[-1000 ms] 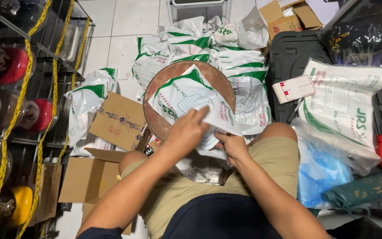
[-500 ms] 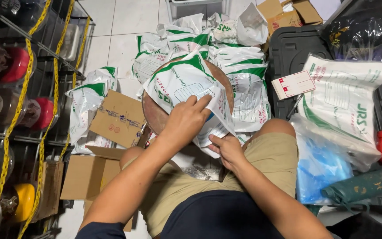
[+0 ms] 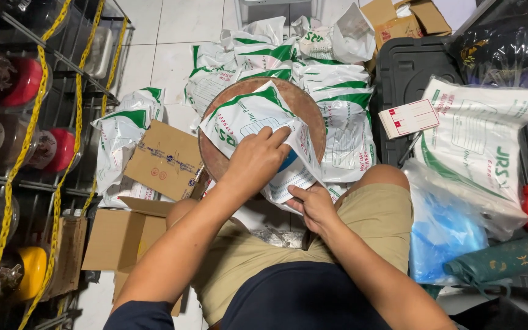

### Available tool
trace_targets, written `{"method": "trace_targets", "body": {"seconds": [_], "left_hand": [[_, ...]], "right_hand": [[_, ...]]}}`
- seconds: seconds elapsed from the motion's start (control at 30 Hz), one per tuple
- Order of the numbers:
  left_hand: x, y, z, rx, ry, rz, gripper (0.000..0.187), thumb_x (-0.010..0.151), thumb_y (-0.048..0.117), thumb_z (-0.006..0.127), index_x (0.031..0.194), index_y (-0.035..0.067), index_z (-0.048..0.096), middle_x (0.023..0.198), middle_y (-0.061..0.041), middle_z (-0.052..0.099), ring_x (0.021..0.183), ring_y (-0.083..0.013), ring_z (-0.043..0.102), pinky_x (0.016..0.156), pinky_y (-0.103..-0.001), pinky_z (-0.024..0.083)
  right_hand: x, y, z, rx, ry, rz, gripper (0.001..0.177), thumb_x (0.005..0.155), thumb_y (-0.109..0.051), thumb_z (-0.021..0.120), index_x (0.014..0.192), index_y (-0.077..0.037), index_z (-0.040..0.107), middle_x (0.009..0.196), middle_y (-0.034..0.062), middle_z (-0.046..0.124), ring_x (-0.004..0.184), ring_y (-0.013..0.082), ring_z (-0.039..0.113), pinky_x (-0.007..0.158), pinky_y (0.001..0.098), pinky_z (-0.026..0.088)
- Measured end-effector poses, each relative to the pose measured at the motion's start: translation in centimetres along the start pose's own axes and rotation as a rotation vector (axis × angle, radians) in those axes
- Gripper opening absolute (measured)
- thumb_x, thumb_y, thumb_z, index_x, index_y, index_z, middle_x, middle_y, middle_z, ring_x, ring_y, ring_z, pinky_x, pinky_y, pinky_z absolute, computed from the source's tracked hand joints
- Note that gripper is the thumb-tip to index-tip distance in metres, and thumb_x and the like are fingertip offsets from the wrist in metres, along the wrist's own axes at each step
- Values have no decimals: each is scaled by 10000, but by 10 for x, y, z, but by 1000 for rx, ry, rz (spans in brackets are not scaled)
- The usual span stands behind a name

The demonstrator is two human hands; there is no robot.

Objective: The person prepares mail for shipment by placing items into shipping bags, writing on labels with a marker, and applying adhesive stickers to the packages while surrounded by other shipping supplies.

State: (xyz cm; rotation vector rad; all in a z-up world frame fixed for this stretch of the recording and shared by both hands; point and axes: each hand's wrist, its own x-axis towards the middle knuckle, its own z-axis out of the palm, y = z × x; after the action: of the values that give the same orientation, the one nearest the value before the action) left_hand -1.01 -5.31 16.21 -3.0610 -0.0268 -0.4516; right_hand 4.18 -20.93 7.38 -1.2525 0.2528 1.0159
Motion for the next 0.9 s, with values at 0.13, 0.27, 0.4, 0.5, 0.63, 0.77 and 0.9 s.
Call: {"method": "trace_targets", "body": {"seconds": [0.13, 0.27, 0.4, 0.5, 0.63, 0.77, 0.9], "left_hand": [[-2, 3, -3, 17, 59, 44, 85, 901, 69, 690, 933, 98, 763, 1128, -88, 711, 837, -211, 643, 611, -316, 529], [-10, 26, -2, -48, 143, 189, 100, 909, 108, 664, 963, 100, 747, 1120, -92, 732, 865, -245, 672, 629, -329, 543], [-27, 56, -3, -173, 55, 280, 129, 953, 110, 640, 987, 117, 765, 1145, -94, 751, 852, -193, 661, 629, -273, 533], [-43, 70, 21, -117, 251, 251, 94, 959, 113, 600, 959, 106, 694, 1157, -99, 703, 840, -231, 634, 583, -300, 513], [-49, 62, 12, -131, 208, 171, 128, 978, 108, 562, 975, 82, 687, 1179, -105, 689, 824, -213, 634, 545, -272, 520], [-60, 49, 20, -159, 98, 52, 166, 997, 94, 528, 1009, 69, 692, 1196, -131, 668, 846, -221, 661, 530, -272, 530], [-72, 35, 21, -332, -388, -123, 178, 805, 49, 692, 967, 54, 763, 1267, -135, 614, 884, -327, 673, 632, -408, 584]], "right_hand": [[-2, -4, 5, 1, -7, 2, 459, 867, -19, 779, 1219, 161, 545, 1049, 137, 558, 899, 204, 669, 757, 362, 672], [2, -8, 10, -55, -69, -46, 528, 870, -25, 752, 1334, 27, 506, 1142, 85, 594, 979, 183, 625, 814, 372, 655], [31, 11, 12, -263, -193, -84, 469, 894, -50, 707, 1322, 42, 539, 1134, 122, 623, 1000, 219, 630, 860, 393, 627], [58, 39, -4, -421, -269, -91, 433, 912, -68, 673, 1313, 53, 565, 1128, 149, 645, 1015, 246, 634, 895, 409, 606], [107, 73, -15, -628, -400, -122, 400, 935, -93, 627, 1300, 68, 599, 1119, 186, 675, 1036, 281, 640, 941, 430, 578], [149, 106, -26, -840, -538, -151, 388, 959, -117, 582, 1288, 82, 633, 1111, 222, 704, 1056, 317, 646, 987, 451, 551], [176, 123, -37, -1048, -662, -190, 399, 982, -141, 537, 1276, 96, 667, 1103, 258, 734, 1076, 353, 652, 1033, 472, 523]]}}
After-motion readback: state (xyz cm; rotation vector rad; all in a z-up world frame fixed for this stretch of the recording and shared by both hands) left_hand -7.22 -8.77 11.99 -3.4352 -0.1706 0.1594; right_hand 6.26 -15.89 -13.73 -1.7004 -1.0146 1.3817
